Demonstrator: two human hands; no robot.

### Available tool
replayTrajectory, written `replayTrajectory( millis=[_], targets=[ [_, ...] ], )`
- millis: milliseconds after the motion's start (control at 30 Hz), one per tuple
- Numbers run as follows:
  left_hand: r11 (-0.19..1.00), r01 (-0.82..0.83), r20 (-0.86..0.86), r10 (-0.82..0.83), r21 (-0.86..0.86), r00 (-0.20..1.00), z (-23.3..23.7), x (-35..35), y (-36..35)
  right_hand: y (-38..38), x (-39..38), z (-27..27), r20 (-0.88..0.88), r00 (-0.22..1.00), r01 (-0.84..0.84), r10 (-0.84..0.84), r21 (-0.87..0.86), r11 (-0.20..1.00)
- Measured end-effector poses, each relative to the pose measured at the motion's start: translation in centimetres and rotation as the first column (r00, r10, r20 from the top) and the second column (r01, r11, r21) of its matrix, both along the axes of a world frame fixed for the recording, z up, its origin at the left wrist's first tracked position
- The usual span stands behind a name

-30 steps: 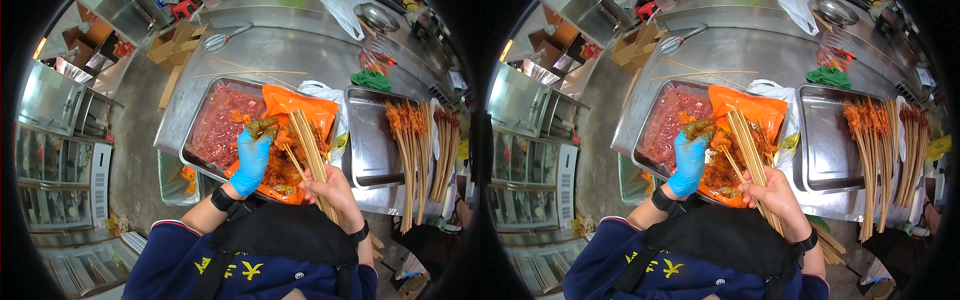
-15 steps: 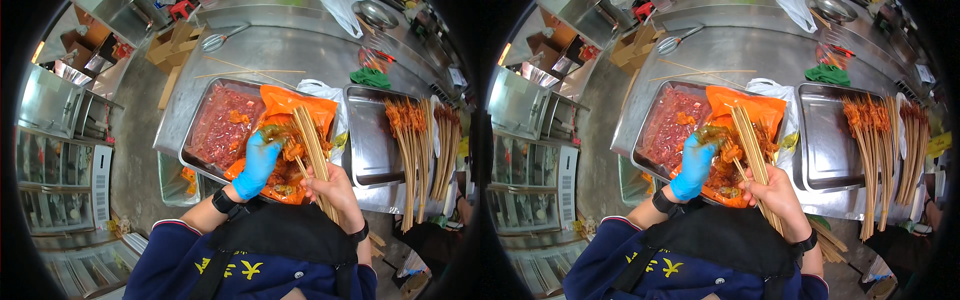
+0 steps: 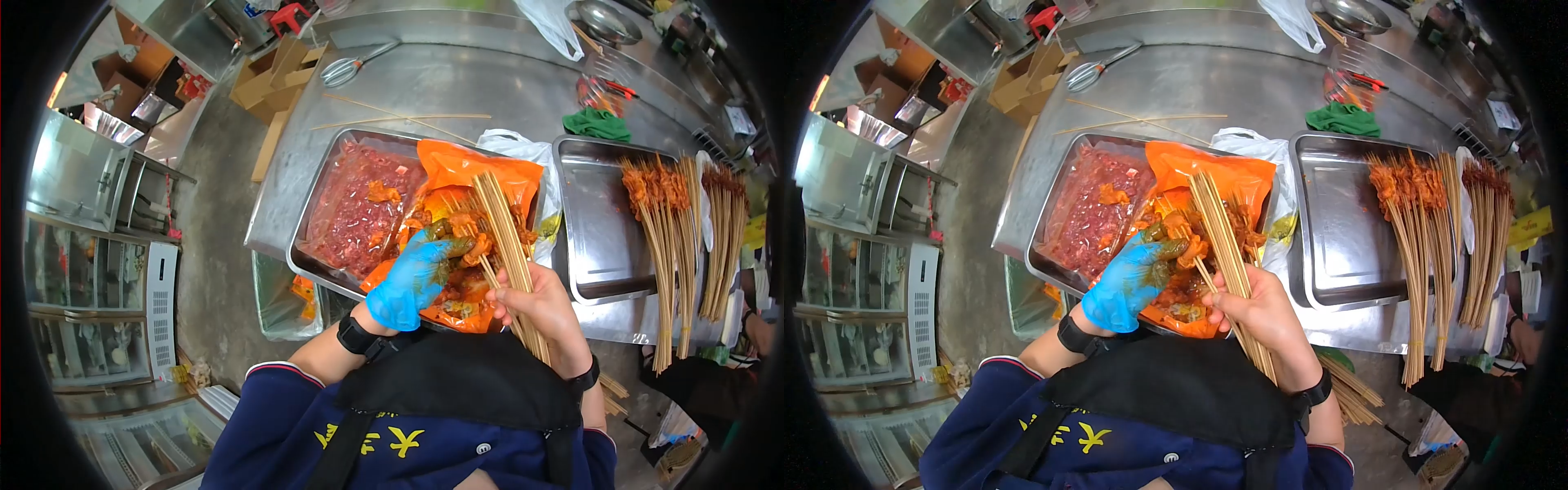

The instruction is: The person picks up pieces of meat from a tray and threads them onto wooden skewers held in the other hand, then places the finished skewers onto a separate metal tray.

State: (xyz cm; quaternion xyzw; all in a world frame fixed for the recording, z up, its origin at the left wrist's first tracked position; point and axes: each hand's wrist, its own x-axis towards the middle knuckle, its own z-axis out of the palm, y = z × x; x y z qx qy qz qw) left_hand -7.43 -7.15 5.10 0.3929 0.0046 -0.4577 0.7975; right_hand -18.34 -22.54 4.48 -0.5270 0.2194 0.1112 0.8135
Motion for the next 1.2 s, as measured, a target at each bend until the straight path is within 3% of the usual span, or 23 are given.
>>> replayTrajectory(
  millis=[400,567,633,667,700,733,767,833,867,900,933,1000,1067,1133,1167,1200],
  targets=[
    [0.995,0.037,0.205,-0.056,0.095,0.977,-2.5,0.6,0.0,0.1,0.2,-0.3,-0.007,0.999,-0.041,0.041,0.004,0.999],
    [0.992,0.072,0.196,-0.092,0.109,0.976,-3.3,0.7,0.2,0.8,0.0,0.0,-0.028,1.000,-0.002,0.002,-0.032,0.999],
    [0.991,0.078,0.160,-0.095,0.110,0.983,-3.8,0.8,0.1,1.3,-0.2,1.0,0.012,1.000,0.030,-0.027,-0.303,0.952],
    [0.992,0.062,0.137,-0.077,0.110,0.988,-4.1,0.8,0.0,1.2,-0.3,1.2,0.012,1.000,0.029,-0.027,-0.304,0.952],
    [0.993,0.047,0.114,-0.059,0.110,0.992,-4.3,0.7,-0.2,0.9,-0.5,1.4,0.073,0.994,-0.028,0.084,-0.564,0.825],
    [0.993,0.046,0.113,-0.058,0.109,0.992,-4.2,0.6,-0.5,0.6,-0.7,1.5,0.100,0.973,-0.052,0.206,-0.780,0.624],
    [0.992,0.033,0.128,-0.048,0.119,0.991,-3.9,0.5,-0.8,0.3,-0.8,1.8,0.100,0.973,-0.052,0.207,-0.781,0.622],
    [0.992,0.019,0.143,-0.037,0.125,0.989,-3.4,0.5,-1.4,-0.3,-1.0,2.3,0.245,0.943,0.100,0.226,-0.855,0.509],
    [0.991,0.027,0.150,-0.047,0.131,0.988,-3.2,0.6,-1.6,-0.2,-0.9,2.6,0.244,0.942,0.099,0.228,-0.856,0.508],
    [0.990,0.037,0.156,-0.059,0.139,0.986,-3.1,0.7,-1.8,0.0,-0.9,3.0,0.153,0.982,-0.015,0.111,-0.525,0.851],
    [0.990,0.038,0.153,-0.059,0.139,0.986,-3.0,0.8,-2.1,0.1,-0.9,3.1,0.010,0.999,-0.049,0.050,-0.059,0.997],
    [0.966,0.042,0.316,-0.124,0.255,0.941,-2.8,1.3,-2.8,0.1,-0.8,2.5,0.027,0.997,-0.072,0.073,-0.028,0.997],
    [0.960,0.062,0.338,-0.156,0.274,0.928,-4.1,2.0,-2.7,0.3,-0.6,1.6,0.071,0.991,-0.119,0.116,0.040,0.992],
    [0.894,-0.104,0.696,-0.262,0.437,0.669,-5.3,2.6,-2.6,-0.1,-0.7,1.2,0.105,0.988,-0.113,0.116,-0.035,0.993],
    [0.920,-0.137,0.660,-0.154,0.368,0.735,-4.7,2.6,-2.0,-0.3,-0.7,1.2,0.082,0.993,-0.078,0.082,-0.057,0.995],
    [0.921,-0.135,0.662,-0.155,0.366,0.734,-4.1,2.7,-1.5,-0.4,-0.7,1.1,0.060,0.997,-0.044,0.048,-0.078,0.996]
  ],
)
